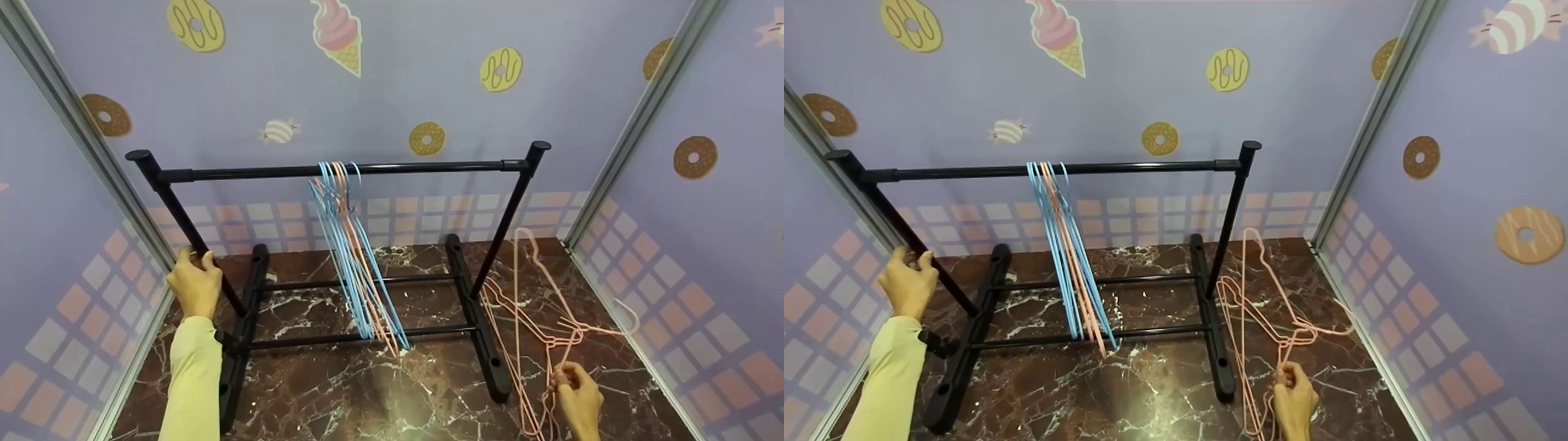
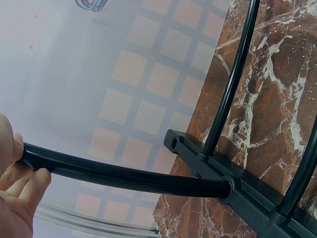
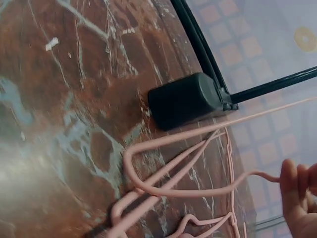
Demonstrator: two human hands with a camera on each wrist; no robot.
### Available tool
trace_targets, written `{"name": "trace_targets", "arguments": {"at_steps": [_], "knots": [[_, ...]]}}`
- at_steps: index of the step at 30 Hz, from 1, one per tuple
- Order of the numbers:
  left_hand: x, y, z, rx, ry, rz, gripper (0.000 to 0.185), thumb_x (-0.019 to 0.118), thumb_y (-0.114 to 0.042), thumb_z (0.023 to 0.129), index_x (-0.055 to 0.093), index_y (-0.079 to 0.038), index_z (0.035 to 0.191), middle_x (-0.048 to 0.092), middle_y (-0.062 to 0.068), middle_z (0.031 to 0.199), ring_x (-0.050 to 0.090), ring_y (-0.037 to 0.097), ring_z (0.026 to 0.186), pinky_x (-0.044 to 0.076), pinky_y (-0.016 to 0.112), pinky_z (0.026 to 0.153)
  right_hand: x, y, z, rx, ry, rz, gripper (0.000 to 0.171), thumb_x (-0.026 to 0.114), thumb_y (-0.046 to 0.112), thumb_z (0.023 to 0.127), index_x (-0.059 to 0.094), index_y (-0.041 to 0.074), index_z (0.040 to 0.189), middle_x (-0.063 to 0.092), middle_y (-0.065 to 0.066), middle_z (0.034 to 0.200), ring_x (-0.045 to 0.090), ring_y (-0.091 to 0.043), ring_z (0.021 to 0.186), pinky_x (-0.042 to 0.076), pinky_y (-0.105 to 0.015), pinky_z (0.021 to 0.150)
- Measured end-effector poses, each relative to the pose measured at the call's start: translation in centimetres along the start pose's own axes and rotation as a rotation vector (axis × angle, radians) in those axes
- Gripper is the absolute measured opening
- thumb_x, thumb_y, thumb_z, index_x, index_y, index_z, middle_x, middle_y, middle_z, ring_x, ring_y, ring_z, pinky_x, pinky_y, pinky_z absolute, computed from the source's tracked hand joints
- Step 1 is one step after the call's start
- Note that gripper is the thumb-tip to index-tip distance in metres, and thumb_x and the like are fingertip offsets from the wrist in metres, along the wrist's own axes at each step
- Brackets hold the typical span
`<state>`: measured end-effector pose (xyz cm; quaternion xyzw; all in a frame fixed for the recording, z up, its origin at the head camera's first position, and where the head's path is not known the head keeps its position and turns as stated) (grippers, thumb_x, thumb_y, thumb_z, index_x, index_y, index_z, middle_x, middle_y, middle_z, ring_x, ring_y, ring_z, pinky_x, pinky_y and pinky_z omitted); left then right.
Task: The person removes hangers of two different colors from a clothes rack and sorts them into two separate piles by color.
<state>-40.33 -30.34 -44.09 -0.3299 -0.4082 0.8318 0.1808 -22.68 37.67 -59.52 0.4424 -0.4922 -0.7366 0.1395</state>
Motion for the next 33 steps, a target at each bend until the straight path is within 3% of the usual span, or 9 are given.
{"name": "trace_targets", "arguments": {"at_steps": [7,13,17,20,24,33], "knots": [[0.0,0.1,-0.1,0.005,-0.006,0.004,0.025,0.063,-0.011,0.096,0.063,0.005,0.116,0.071,0.031,0.111,0.060,0.056,0.109,0.044,0.060,0.098,1.5,-0.7,1.3,0.029,0.139,0.045,0.015,0.059,0.004,0.093,0.067,-0.007,0.099,0.068,-0.005,0.071,0.066,-0.006,0.058,0.056,-0.019,0.058],[0.0,0.1,-0.1,-0.002,-0.004,0.015,0.026,0.062,-0.011,0.097,0.063,0.006,0.116,0.070,0.033,0.110,0.059,0.057,0.110,0.043,0.061,0.099,2.0,-1.5,2.4,0.043,0.215,-0.047,0.018,0.059,0.009,0.092,0.068,-0.007,0.095,0.069,-0.001,0.069,0.067,-0.008,0.056,0.051,-0.017,0.056],[0.0,0.1,0.0,0.008,-0.006,0.010,0.026,0.062,-0.011,0.097,0.063,0.006,0.116,0.070,0.033,0.110,0.060,0.057,0.109,0.044,0.061,0.098,2.1,-2.0,3.0,0.015,0.239,-0.141,0.020,0.060,0.011,0.091,0.071,-0.006,0.094,0.069,0.001,0.066,0.067,-0.008,0.055,0.050,-0.022,0.064],[0.0,0.0,0.0,0.020,-0.002,0.005,0.025,0.062,-0.010,0.097,0.063,0.006,0.116,0.071,0.032,0.110,0.061,0.056,0.107,0.045,0.061,0.097,2.0,-2.3,3.2,-0.036,0.206,-0.220,0.017,0.064,0.013,0.088,0.072,-0.002,0.089,0.069,0.002,0.064,0.063,-0.009,0.057,0.049,-0.034,0.071],[-0.1,0.1,0.0,0.022,-0.006,0.007,0.024,0.062,-0.010,0.097,0.063,0.006,0.115,0.071,0.032,0.109,0.061,0.056,0.107,0.045,0.061,0.096,2.2,-2.6,3.4,-0.118,0.147,-0.284,0.011,0.065,0.010,0.082,0.071,0.002,0.080,0.066,-0.001,0.065,0.060,-0.017,0.061,0.048,-0.043,0.070],[0.0,0.0,0.0,0.029,-0.009,0.002,0.023,0.062,-0.010,0.097,0.063,0.005,0.114,0.071,0.032,0.108,0.061,0.056,0.106,0.044,0.061,0.096,2.9,-3.4,2.8,-0.283,0.020,-0.330,0.008,0.059,0.000,0.075,0.063,-0.007,0.073,0.064,-0.020,0.065,0.063,-0.050,0.069,0.049,-0.061,0.070]]}}
Point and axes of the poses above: each hand's wrist, its own z-axis towards the middle knuckle, its own x-axis out of the palm, y = z × x, the point moved 5 cm from there along z, towards the middle knuckle
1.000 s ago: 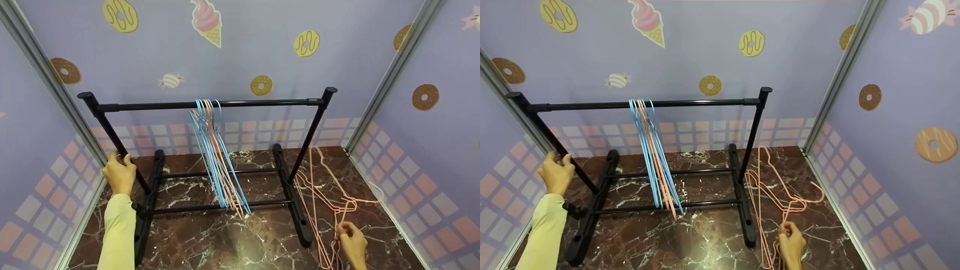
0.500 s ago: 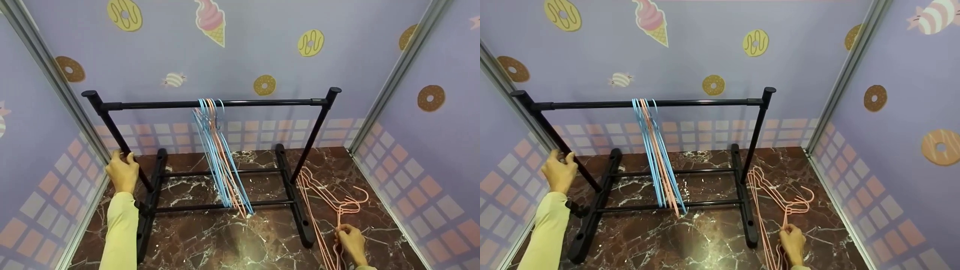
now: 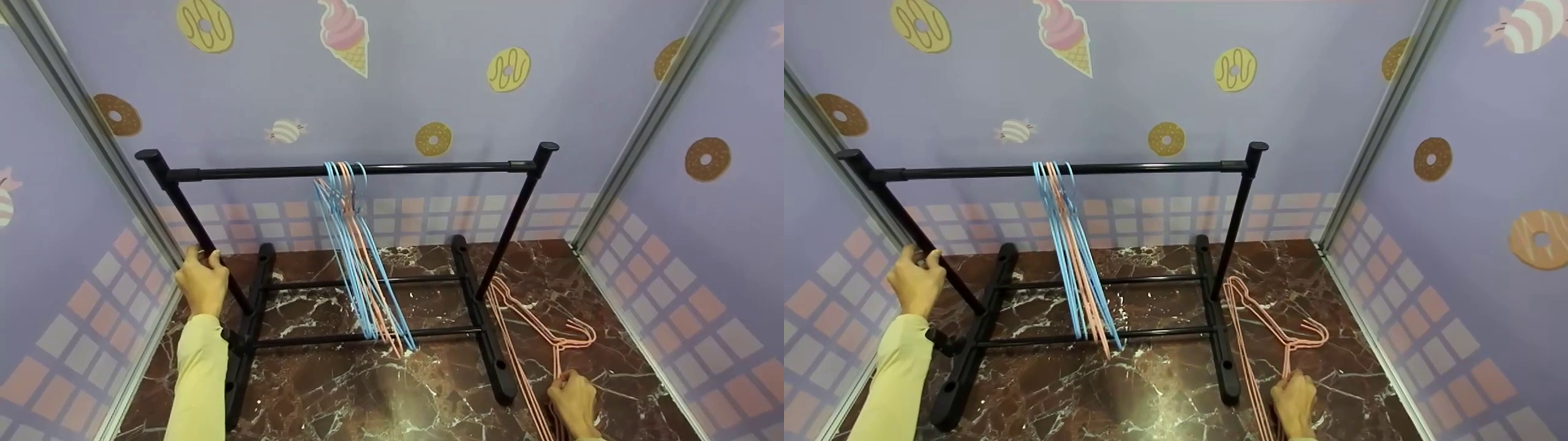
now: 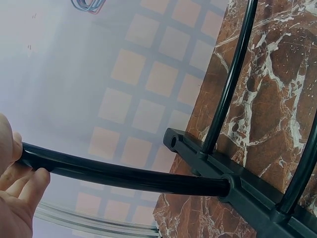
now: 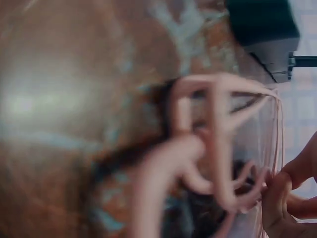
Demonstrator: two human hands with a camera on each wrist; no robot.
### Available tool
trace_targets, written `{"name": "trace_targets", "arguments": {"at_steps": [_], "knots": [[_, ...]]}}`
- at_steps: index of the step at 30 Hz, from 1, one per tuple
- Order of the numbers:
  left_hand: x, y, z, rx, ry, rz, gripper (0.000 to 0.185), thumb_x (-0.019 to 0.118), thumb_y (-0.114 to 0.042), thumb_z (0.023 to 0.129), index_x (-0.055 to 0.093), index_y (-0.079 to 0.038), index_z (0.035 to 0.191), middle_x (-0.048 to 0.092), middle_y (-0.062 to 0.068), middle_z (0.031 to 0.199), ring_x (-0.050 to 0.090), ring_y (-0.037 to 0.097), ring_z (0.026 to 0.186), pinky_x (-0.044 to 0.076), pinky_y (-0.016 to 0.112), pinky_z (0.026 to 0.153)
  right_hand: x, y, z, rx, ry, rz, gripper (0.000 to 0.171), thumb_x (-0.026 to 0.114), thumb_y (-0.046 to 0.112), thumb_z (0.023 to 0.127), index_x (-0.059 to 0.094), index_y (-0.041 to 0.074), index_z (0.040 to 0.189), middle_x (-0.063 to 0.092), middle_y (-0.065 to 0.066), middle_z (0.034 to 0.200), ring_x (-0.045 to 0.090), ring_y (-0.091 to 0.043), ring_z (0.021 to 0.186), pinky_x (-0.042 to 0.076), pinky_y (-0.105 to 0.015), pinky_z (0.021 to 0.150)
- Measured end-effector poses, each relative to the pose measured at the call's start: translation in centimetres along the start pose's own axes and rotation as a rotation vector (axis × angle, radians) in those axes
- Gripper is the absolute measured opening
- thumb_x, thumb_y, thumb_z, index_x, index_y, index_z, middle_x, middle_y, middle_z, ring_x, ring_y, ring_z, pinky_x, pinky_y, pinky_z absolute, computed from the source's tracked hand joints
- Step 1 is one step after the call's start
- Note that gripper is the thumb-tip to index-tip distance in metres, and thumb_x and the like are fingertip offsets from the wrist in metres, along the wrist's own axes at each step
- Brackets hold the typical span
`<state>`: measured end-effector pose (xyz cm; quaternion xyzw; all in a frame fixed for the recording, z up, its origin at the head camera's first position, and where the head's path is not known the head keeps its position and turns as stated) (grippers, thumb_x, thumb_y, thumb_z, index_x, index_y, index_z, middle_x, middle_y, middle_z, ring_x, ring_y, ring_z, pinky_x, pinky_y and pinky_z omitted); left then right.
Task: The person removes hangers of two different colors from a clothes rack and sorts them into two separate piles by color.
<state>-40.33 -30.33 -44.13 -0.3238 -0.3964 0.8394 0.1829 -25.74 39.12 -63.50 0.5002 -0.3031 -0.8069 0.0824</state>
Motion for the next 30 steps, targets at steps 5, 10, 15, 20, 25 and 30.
{"name": "trace_targets", "arguments": {"at_steps": [5,10,15,20,25,30], "knots": [[0.1,0.0,-0.1,0.001,0.002,-0.008,0.023,0.063,-0.010,0.097,0.063,0.005,0.114,0.071,0.031,0.109,0.061,0.056,0.106,0.044,0.060,0.097,0.0,0.2,-0.5,-0.017,-0.064,-0.008,0.009,0.058,-0.002,0.075,0.060,-0.010,0.076,0.060,-0.028,0.069,0.061,-0.055,0.072,0.048,-0.064,0.069],[0.2,-0.2,0.0,-0.004,0.000,-0.003,0.023,0.063,-0.010,0.096,0.063,0.005,0.113,0.071,0.031,0.109,0.059,0.057,0.108,0.041,0.060,0.099,-0.3,0.0,-0.6,0.033,-0.087,0.022,0.012,0.057,-0.001,0.076,0.056,-0.009,0.085,0.060,-0.030,0.075,0.060,-0.058,0.077,0.046,-0.067,0.072],[0.2,-0.4,0.0,0.002,0.002,0.004,0.024,0.063,-0.010,0.096,0.063,0.005,0.114,0.070,0.032,0.108,0.059,0.058,0.107,0.042,0.062,0.097,-0.7,0.4,-0.6,0.058,-0.079,0.023,0.017,0.061,0.004,0.082,0.057,-0.008,0.093,0.062,-0.029,0.081,0.061,-0.057,0.084,0.045,-0.067,0.077],[0.0,-0.3,0.1,0.003,0.007,0.004,0.026,0.063,-0.011,0.096,0.062,0.006,0.116,0.070,0.033,0.109,0.061,0.057,0.106,0.044,0.062,0.096,-1.6,3.4,0.0,-0.072,-0.153,0.043,0.017,0.068,0.003,0.082,0.062,-0.005,0.095,0.062,-0.022,0.080,0.063,-0.048,0.078,0.046,-0.061,0.073],[-0.1,0.0,0.1,-0.007,0.012,-0.006,0.026,0.062,-0.011,0.097,0.063,0.005,0.118,0.070,0.032,0.111,0.061,0.057,0.108,0.044,0.061,0.097,-2.6,8.1,0.9,-0.315,-0.274,0.113,0.015,0.071,-0.005,0.076,0.064,-0.003,0.089,0.061,-0.013,0.074,0.058,-0.031,0.066,0.045,-0.048,0.062],[-0.1,0.1,0.0,-0.013,0.013,-0.009,0.026,0.063,-0.011,0.097,0.063,0.005,0.117,0.070,0.031,0.111,0.061,0.056,0.108,0.044,0.061,0.098,-2.7,12.5,2.0,-0.454,-0.288,0.174,0.019,0.072,-0.008,0.075,0.064,-0.004,0.091,0.065,-0.016,0.078,0.061,-0.031,0.068,0.048,-0.048,0.063]]}}
Point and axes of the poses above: each hand's wrist, its own z-axis towards the middle knuckle, its own x-axis out of the palm, y = z × x, the point moved 5 cm from there along z, towards the middle knuckle
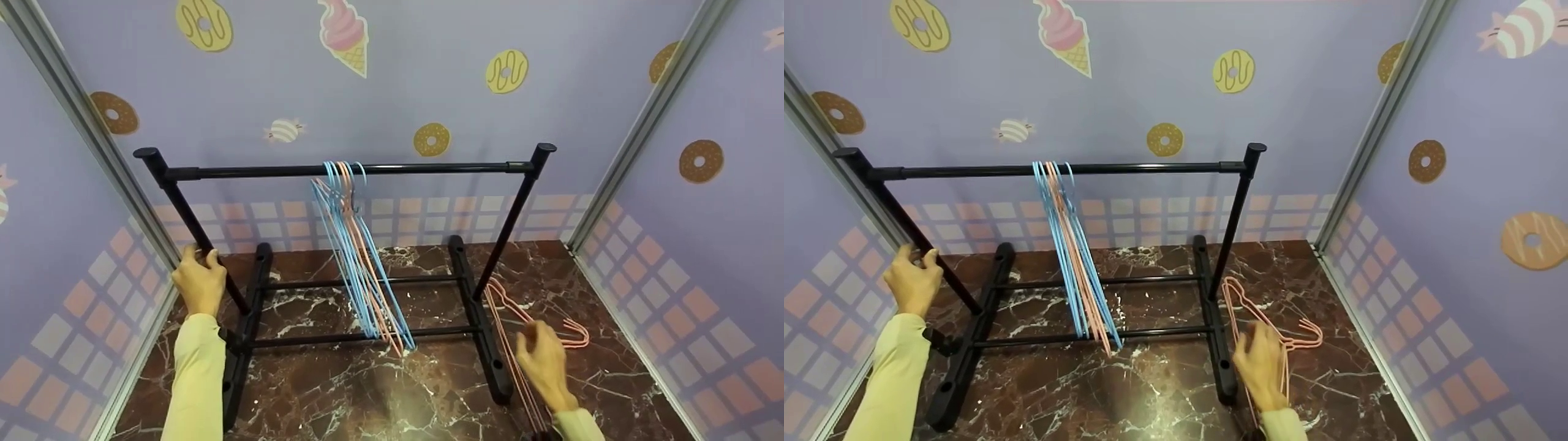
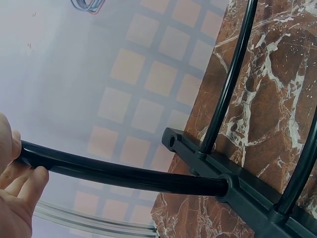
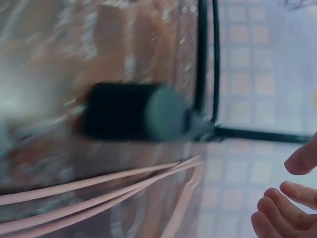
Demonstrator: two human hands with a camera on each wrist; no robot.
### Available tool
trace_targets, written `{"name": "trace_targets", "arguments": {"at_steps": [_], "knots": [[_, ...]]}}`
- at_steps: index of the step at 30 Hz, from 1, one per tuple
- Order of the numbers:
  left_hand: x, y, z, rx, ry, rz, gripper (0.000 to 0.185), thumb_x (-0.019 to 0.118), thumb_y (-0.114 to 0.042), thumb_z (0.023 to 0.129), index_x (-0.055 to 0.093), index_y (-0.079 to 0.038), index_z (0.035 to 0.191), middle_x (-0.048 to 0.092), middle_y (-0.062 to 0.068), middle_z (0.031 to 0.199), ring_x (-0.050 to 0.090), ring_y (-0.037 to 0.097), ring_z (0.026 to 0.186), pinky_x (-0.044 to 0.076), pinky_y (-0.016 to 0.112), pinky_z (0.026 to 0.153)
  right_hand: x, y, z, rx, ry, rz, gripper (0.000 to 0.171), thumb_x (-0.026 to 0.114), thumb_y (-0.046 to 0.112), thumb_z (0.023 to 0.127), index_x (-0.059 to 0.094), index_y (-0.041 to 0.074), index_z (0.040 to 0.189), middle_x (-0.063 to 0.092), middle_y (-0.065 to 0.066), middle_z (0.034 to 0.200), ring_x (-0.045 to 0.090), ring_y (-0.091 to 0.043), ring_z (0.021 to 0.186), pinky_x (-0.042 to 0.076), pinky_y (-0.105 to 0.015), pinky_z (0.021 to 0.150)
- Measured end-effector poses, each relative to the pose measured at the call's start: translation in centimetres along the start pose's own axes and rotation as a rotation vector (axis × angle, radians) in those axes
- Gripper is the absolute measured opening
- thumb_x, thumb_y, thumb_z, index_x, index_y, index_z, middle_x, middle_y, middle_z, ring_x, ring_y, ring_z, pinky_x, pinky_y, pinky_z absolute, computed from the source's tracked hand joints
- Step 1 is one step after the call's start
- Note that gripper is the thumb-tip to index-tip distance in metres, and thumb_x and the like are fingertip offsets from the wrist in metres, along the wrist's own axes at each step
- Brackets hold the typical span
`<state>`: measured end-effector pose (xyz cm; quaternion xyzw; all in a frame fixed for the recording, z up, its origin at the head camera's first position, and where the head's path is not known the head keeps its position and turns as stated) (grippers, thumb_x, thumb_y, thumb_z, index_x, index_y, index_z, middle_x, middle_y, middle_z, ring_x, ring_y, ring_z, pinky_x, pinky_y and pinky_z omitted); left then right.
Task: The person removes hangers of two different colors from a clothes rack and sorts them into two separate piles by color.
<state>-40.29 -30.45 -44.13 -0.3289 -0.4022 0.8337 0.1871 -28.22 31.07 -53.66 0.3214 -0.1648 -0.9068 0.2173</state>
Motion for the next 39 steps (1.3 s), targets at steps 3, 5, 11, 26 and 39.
{"name": "trace_targets", "arguments": {"at_steps": [3,5,11,26,39], "knots": [[0.0,0.0,0.0,0.003,-0.001,-0.003,0.026,0.063,-0.011,0.097,0.063,0.005,0.116,0.070,0.032,0.111,0.061,0.056,0.109,0.044,0.061,0.098,0.9,2.0,1.6,-0.052,0.014,0.045,0.021,0.072,-0.009,0.075,0.065,-0.006,0.094,0.067,-0.018,0.081,0.063,-0.033,0.071,0.051,-0.049,0.065],[0.0,0.0,0.0,0.005,-0.001,-0.002,0.026,0.063,-0.011,0.096,0.063,0.006,0.117,0.070,0.032,0.111,0.060,0.057,0.109,0.044,0.062,0.098,1.6,3.4,2.6,-0.085,0.029,0.070,0.023,0.071,-0.009,0.075,0.065,-0.007,0.097,0.068,-0.018,0.083,0.065,-0.033,0.073,0.052,-0.048,0.067],[-0.1,0.1,0.0,0.001,0.000,0.004,0.027,0.062,-0.011,0.096,0.063,0.006,0.117,0.070,0.033,0.110,0.060,0.058,0.108,0.043,0.062,0.097,3.3,8.4,5.4,-0.152,0.077,0.146,0.024,0.072,-0.007,0.078,0.066,-0.006,0.101,0.069,-0.015,0.087,0.067,-0.029,0.077,0.054,-0.045,0.070],[0.0,0.0,0.1,0.019,-0.017,-0.005,0.023,0.064,-0.008,0.096,0.063,0.006,0.114,0.070,0.033,0.107,0.061,0.058,0.104,0.045,0.062,0.094,6.1,17.8,10.6,-0.191,0.225,0.301,0.021,0.069,0.000,0.088,0.065,-0.002,0.109,0.070,-0.017,0.097,0.070,-0.025,0.085,0.059,-0.036,0.078],[0.1,0.1,0.0,0.012,-0.012,-0.005,0.025,0.064,-0.009,0.096,0.063,0.005,0.117,0.071,0.031,0.109,0.062,0.056,0.105,0.045,0.061,0.095,8.1,21.9,12.9,-0.196,0.335,0.460,0.019,0.061,0.005,0.096,0.066,-0.004,0.113,0.073,-0.013,0.096,0.071,-0.023,0.083,0.059,-0.033,0.072]]}}
Point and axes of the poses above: each hand's wrist, its own z-axis towards the middle knuckle, its own x-axis out of the palm, y = z × x, the point moved 5 cm from there along z, towards the middle knuckle
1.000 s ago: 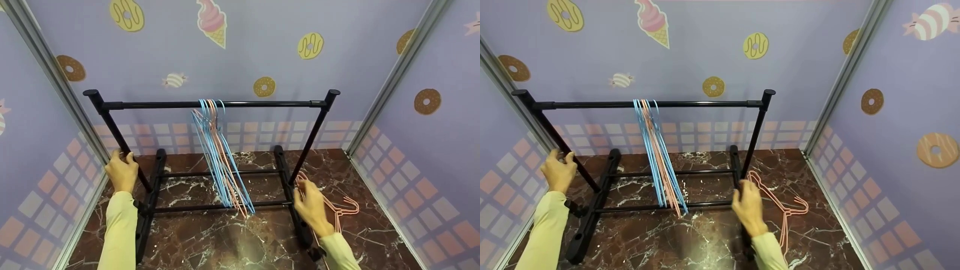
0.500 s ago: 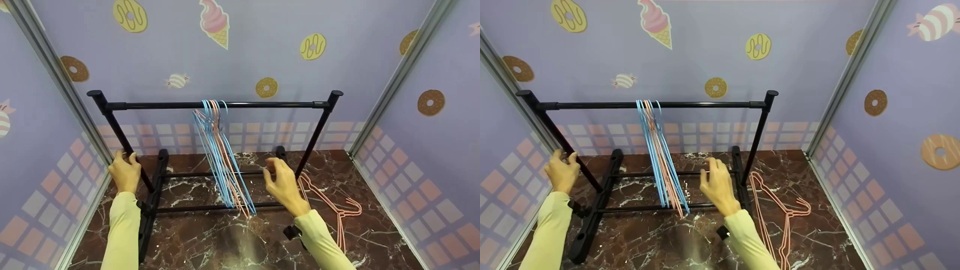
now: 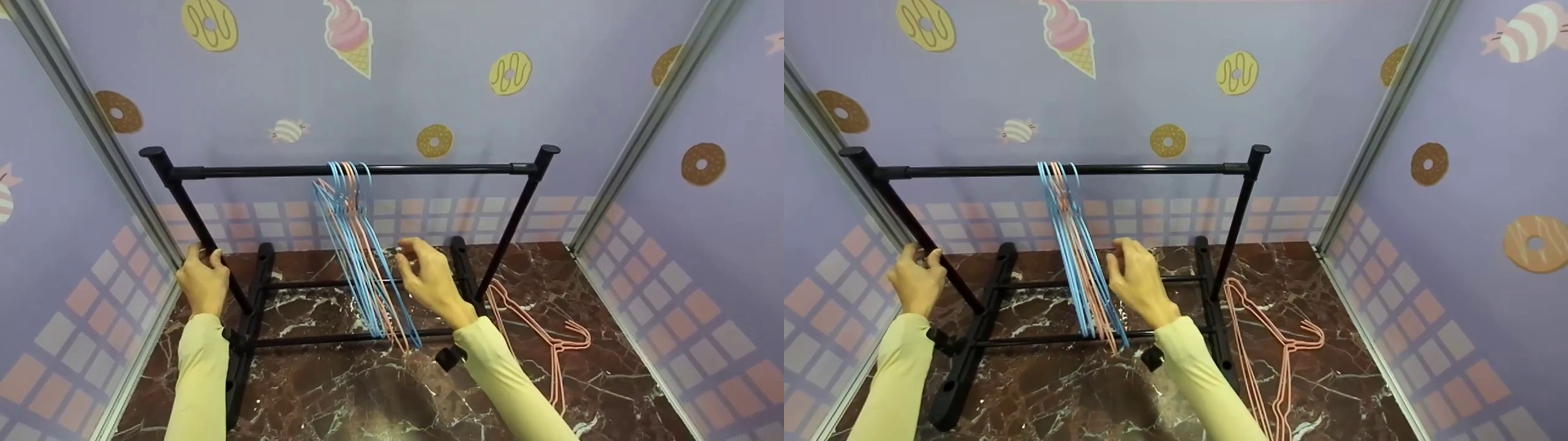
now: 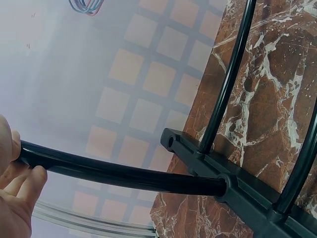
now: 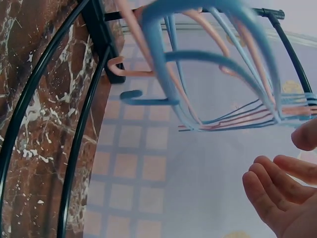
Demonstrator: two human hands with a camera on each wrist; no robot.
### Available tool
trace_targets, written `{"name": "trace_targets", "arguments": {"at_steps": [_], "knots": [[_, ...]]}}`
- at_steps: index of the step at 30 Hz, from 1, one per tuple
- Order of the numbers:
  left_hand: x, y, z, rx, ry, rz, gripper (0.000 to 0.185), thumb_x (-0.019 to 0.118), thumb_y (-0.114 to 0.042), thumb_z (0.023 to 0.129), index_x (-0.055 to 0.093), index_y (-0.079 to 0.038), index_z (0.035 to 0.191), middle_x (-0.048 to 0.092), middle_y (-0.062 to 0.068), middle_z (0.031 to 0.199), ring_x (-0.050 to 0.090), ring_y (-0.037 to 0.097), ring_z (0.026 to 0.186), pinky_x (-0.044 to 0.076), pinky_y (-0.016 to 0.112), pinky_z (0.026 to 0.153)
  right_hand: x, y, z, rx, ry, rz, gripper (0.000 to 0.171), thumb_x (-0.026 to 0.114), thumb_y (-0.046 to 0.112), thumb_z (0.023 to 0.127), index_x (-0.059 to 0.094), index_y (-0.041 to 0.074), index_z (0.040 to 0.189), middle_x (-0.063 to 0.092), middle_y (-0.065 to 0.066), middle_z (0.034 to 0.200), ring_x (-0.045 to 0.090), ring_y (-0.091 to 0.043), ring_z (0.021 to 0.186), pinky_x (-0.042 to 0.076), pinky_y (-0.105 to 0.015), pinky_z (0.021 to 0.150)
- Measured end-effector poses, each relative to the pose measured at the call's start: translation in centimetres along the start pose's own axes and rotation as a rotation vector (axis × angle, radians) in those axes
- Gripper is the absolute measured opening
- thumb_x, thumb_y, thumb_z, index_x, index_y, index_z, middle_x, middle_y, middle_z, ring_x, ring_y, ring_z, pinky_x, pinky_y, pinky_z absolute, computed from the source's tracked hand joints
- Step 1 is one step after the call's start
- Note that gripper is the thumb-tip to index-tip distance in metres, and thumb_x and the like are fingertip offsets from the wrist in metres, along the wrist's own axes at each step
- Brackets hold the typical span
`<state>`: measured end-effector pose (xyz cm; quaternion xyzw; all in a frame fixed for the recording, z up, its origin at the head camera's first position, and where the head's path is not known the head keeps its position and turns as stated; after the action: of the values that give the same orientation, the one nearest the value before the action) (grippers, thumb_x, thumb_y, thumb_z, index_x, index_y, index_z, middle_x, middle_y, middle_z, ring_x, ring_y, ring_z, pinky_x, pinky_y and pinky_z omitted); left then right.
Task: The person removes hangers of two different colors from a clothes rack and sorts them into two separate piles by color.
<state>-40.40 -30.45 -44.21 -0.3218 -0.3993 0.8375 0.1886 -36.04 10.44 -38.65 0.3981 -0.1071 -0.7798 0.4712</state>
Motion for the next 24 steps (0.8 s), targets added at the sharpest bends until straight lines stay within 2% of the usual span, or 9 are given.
{"name": "trace_targets", "arguments": {"at_steps": [6,13,18,24], "knots": [[-0.1,-0.1,0.1,0.000,0.002,-0.002,0.025,0.064,-0.009,0.096,0.063,0.005,0.117,0.070,0.032,0.109,0.062,0.057,0.106,0.046,0.061,0.095,1.1,0.7,0.9,0.012,0.043,0.027,0.017,0.061,0.005,0.097,0.066,-0.004,0.111,0.072,-0.013,0.095,0.070,-0.022,0.083,0.059,-0.030,0.071],[-0.3,0.1,0.0,-0.002,-0.002,0.006,0.025,0.064,-0.009,0.096,0.063,0.005,0.117,0.070,0.034,0.108,0.061,0.058,0.104,0.046,0.063,0.094,2.3,1.2,1.2,0.041,0.097,0.009,0.008,0.065,0.008,0.094,0.070,0.002,0.094,0.071,-0.008,0.079,0.062,-0.015,0.066,0.052,-0.024,0.062],[-0.3,0.1,0.0,-0.007,0.010,0.000,0.027,0.064,-0.011,0.097,0.063,0.005,0.119,0.070,0.033,0.110,0.061,0.057,0.106,0.045,0.062,0.097,2.2,1.2,1.4,0.078,0.069,0.010,0.009,0.070,0.010,0.089,0.066,0.003,0.085,0.068,-0.006,0.072,0.055,-0.009,0.060,0.046,-0.020,0.058],[-0.1,0.0,0.0,-0.015,0.024,-0.003,0.027,0.063,-0.010,0.097,0.063,0.005,0.120,0.070,0.032,0.112,0.061,0.056,0.109,0.045,0.061,0.098,1.8,1.2,1.4,0.059,0.039,0.017,0.009,0.071,0.007,0.091,0.066,0.003,0.084,0.069,-0.007,0.070,0.056,-0.009,0.056,0.047,-0.020,0.053]]}}
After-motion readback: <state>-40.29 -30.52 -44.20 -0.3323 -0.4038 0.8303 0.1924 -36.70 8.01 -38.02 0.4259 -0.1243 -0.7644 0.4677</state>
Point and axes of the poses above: each hand's wrist, its own z-axis towards the middle knuckle, its own x-axis out of the palm, y = z × x, the point moved 5 cm from there along z, towards the middle knuckle
